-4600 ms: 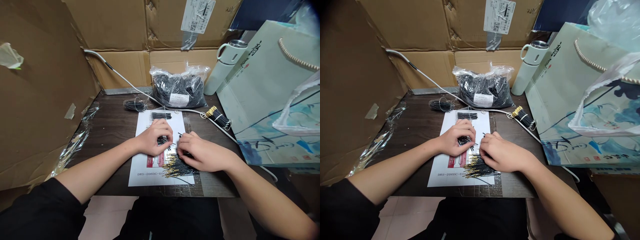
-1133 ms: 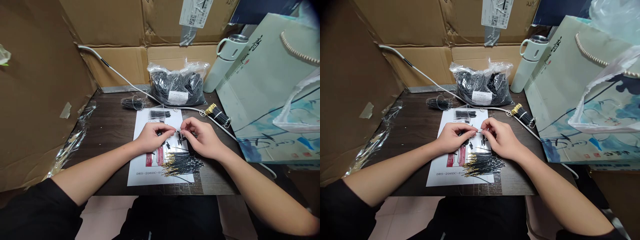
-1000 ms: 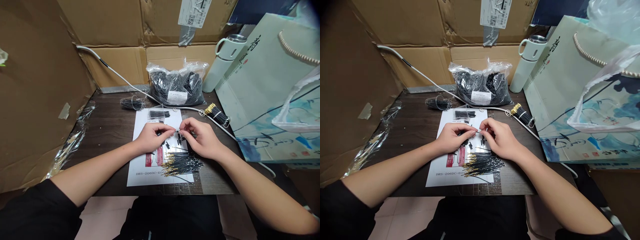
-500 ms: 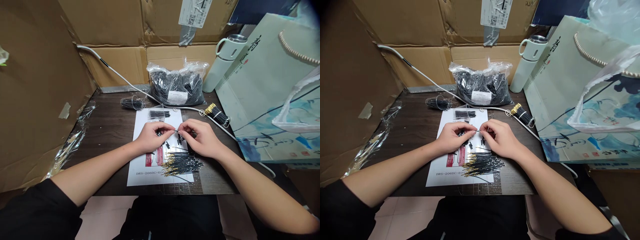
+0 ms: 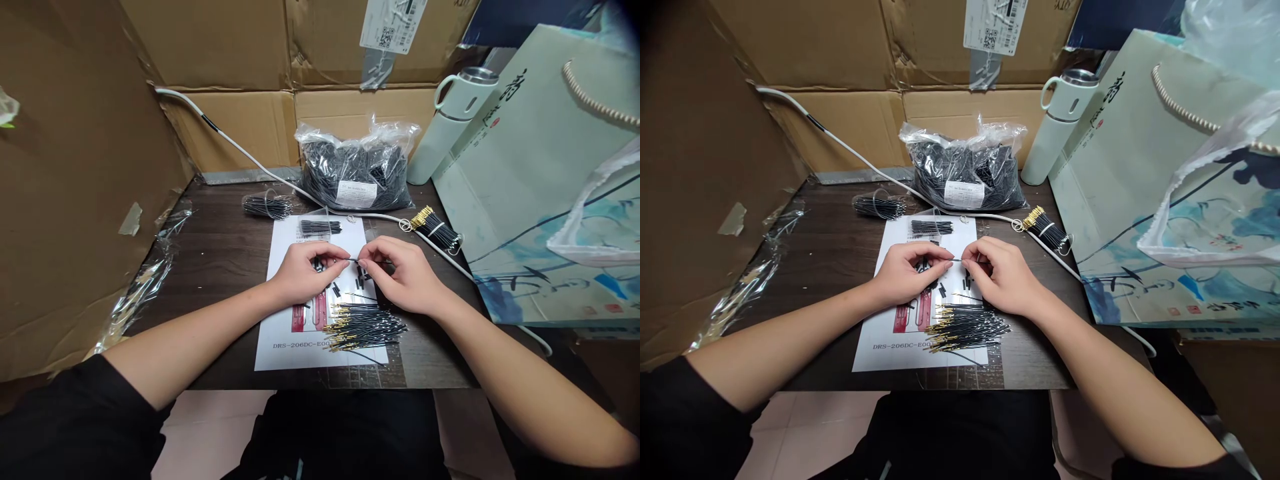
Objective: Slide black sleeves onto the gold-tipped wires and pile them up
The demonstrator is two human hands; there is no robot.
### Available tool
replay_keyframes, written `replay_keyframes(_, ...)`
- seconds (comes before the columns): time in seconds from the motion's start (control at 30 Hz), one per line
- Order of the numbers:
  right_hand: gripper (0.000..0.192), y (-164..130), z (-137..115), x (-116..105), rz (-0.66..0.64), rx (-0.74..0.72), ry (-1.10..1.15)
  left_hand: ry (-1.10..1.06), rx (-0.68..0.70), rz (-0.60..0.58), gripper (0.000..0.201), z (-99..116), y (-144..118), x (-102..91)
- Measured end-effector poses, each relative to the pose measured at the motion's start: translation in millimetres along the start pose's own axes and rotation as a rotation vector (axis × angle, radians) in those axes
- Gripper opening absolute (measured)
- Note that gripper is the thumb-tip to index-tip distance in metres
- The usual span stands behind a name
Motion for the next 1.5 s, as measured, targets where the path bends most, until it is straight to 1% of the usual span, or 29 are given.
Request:
replay_keyframes(0.17,0.009,0,0,0,-0.006,0.006,-0.004,0.010,-0.003,-0.001,0.010,2,1,-0.8)
replay_keyframes(0.37,0.010,0,-1,0,-0.014,0.014,-0.002,0.022,0.001,-0.002,0.013,-1,0,-0.3)
replay_keyframes(0.47,0.009,2,2,-1,-0.012,-0.002,-0.014,0.066,0.049,0.046,0.022,1,0,-3.2)
replay_keyframes(0.53,0.008,4,8,-2,0.004,-0.029,-0.050,0.131,0.123,0.051,0.024,6,0,-5.5)
replay_keyframes(0.57,0.008,6,12,-2,0.015,-0.044,-0.076,0.164,0.169,0.026,0.021,9,0,-6.1)
replay_keyframes(0.63,0.007,9,23,-1,0.035,-0.051,-0.128,0.210,0.258,-0.063,0.015,14,0,-6.5)
replay_keyframes(0.7,0.007,12,34,1,0.019,-0.030,-0.172,0.241,0.332,-0.159,0.012,17,0,-7.2)
replay_keyframes(0.77,0.007,13,42,4,-0.002,-0.006,-0.205,0.272,0.373,-0.233,0.011,18,1,-8.7)
replay_keyframes(0.83,0.005,13,43,3,-0.001,-0.001,-0.219,0.303,0.383,-0.300,0.010,17,1,-10.1)
replay_keyframes(0.93,0.001,10,30,-2,-0.012,-0.029,-0.179,0.328,0.369,-0.385,0.009,14,2,-10.7)
replay_keyframes(0.97,0.002,9,23,-4,-0.058,-0.038,-0.147,0.329,0.372,-0.403,0.009,14,2,-10.6)
replay_keyframes(1.1,0.003,0,-2,-6,-0.325,-0.031,-0.067,0.323,0.374,-0.436,0.009,12,1,-9.6)
replay_keyframes(1.2,0.006,-5,-10,-2,-0.470,-0.026,-0.098,0.325,0.348,-0.444,0.008,11,0,-9.0)
replay_keyframes(1.33,0.009,-8,-10,3,-0.544,-0.011,-0.195,0.350,0.324,-0.457,0.007,11,0,-7.8)
replay_keyframes(1.5,0.013,-11,-14,5,-0.569,-0.018,-0.294,0.370,0.317,-0.463,0.006,12,0,-7.5)
Point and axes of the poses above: each hand's wrist, its own y-axis towards the middle knuckle, its own x-axis out of the palm, z = x × y, the point moved 3 cm from there along y, towards the middle knuckle, and after that the axes turned 7 degrees about y, right-handed, at the moved point
